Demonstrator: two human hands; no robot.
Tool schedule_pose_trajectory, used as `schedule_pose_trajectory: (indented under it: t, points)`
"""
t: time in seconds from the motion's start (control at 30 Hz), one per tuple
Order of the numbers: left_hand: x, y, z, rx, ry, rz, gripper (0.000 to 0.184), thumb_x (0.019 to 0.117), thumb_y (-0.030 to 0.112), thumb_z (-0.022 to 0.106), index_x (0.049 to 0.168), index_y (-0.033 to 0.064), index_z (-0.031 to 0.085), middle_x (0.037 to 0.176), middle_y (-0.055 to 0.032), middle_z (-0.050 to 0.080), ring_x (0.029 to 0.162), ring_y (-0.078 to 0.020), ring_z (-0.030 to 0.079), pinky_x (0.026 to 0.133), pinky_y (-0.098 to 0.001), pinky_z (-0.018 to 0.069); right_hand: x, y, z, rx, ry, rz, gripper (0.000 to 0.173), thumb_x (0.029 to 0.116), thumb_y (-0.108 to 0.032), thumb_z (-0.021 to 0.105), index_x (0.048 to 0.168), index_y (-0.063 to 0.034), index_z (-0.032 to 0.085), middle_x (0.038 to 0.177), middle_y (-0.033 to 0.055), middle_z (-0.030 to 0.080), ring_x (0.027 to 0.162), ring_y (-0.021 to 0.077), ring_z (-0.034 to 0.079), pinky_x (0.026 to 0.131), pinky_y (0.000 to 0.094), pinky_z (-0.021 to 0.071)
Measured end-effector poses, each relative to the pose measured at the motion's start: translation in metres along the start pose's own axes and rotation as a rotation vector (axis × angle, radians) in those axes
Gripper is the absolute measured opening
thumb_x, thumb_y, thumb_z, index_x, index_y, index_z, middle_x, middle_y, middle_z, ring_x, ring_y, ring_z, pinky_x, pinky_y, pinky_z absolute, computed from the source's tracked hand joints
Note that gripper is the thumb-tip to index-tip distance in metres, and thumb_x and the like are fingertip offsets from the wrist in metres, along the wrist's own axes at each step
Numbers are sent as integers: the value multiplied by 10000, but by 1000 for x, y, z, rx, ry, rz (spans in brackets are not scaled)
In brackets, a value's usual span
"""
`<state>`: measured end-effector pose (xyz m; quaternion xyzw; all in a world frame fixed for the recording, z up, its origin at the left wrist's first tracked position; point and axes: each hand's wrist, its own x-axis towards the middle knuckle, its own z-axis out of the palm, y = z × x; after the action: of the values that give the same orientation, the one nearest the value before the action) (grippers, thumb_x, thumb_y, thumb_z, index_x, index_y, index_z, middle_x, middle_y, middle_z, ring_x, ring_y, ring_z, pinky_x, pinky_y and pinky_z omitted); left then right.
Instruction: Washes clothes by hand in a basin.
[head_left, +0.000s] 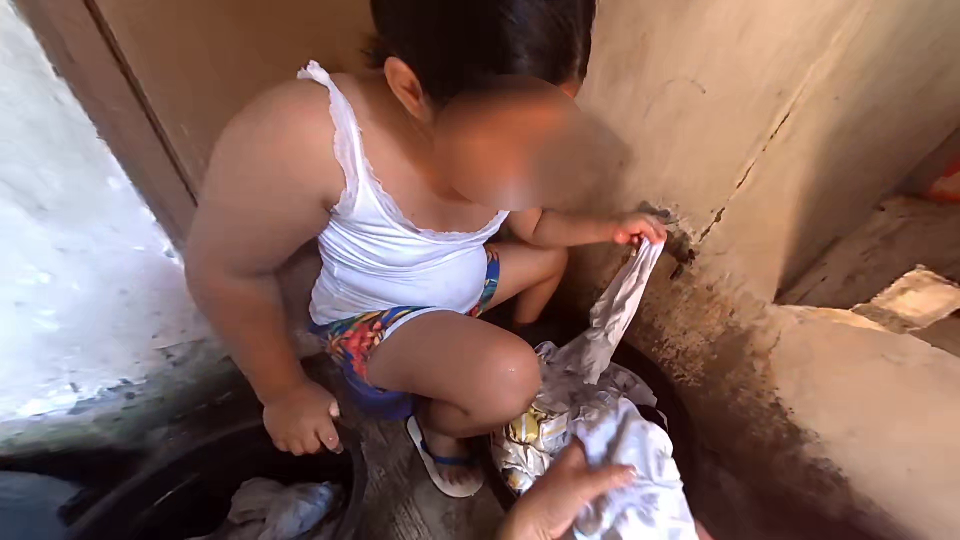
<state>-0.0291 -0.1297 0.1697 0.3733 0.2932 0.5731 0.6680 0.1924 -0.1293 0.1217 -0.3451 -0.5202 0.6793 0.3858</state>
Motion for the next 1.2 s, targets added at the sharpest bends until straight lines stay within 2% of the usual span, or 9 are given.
schedule_pose_trajectory:
  t: [0.13,0.37,0.47,0.53,0.63,0.77,0.87,1.03,1.2]
  points:
    - [11,-4,-31,-53,249,-30,379,985,33,590,1338,-19,463,1036,-87,698,887,-139,708,789,-321,615,10,-78,22,-28,230,26,310,1077,-275,370,1107,-173,662,967,-58,772,936,54,725,873,292,609]
    - [29,-26,-48,157,730,-114,317,1050,165,579,1242,-87,568,992,-162,646,796,-185,627,708,-361,544,65,-96,-18,-247,651,21,295,1105,-156,418,1165,52,618,991,95,697,905,135,679,844,315,570]
    - [43,-49,-58,575,894,-236,395,1070,227,544,1205,-136,620,1161,-286,647,1064,-342,632,955,-476,499,81,-50,-22,-672,822,72,301,1055,-156,541,1086,108,683,1037,205,702,987,242,665,920,427,535]
    - [49,-75,-71,932,733,-423,433,1076,260,501,1264,-110,623,1273,-294,645,1262,-389,602,1099,-524,441,97,0,-26,-988,732,239,374,1043,-210,570,1260,85,645,1246,281,663,1180,394,641,1040,561,481]
    - [63,-115,-93,1355,224,-737,553,1080,394,452,1392,-45,576,1485,-262,523,1458,-415,408,1205,-579,283,124,82,-36,-1286,379,454,626,1036,-350,537,1592,-109,380,1637,174,368,1486,364,399,1197,597,306]
    - [85,-148,-114,1442,-107,-876,767,1044,556,459,1495,-64,457,1615,-342,283,1542,-530,107,1219,-697,5,146,164,-37,-1450,90,495,757,994,-620,468,1645,-294,262,1722,200,47,1580,450,20,1228,695,66]
    - [98,-170,-132,1425,-119,-905,698,1054,525,457,1443,-50,532,1561,-304,414,1526,-471,245,1246,-636,55,159,199,-41,-1536,51,449,715,993,-636,432,1579,-226,438,1699,258,106,1561,506,48,1226,694,74]
    - [124,-206,-147,1399,-141,-1090,784,1068,623,282,1381,-22,600,1486,-257,529,1469,-426,389,1228,-620,186,181,228,-70,-1216,-43,709,689,1079,-500,409,1592,-43,355,1645,236,319,1540,385,284,1261,540,223]
    - [137,-216,-155,1308,-177,-1063,552,1093,446,399,1447,55,562,1482,-239,535,1403,-439,470,1116,-671,363,191,215,-73,-1270,-102,787,627,1091,-400,447,1591,-36,347,1647,224,319,1539,378,285,1256,532,237]
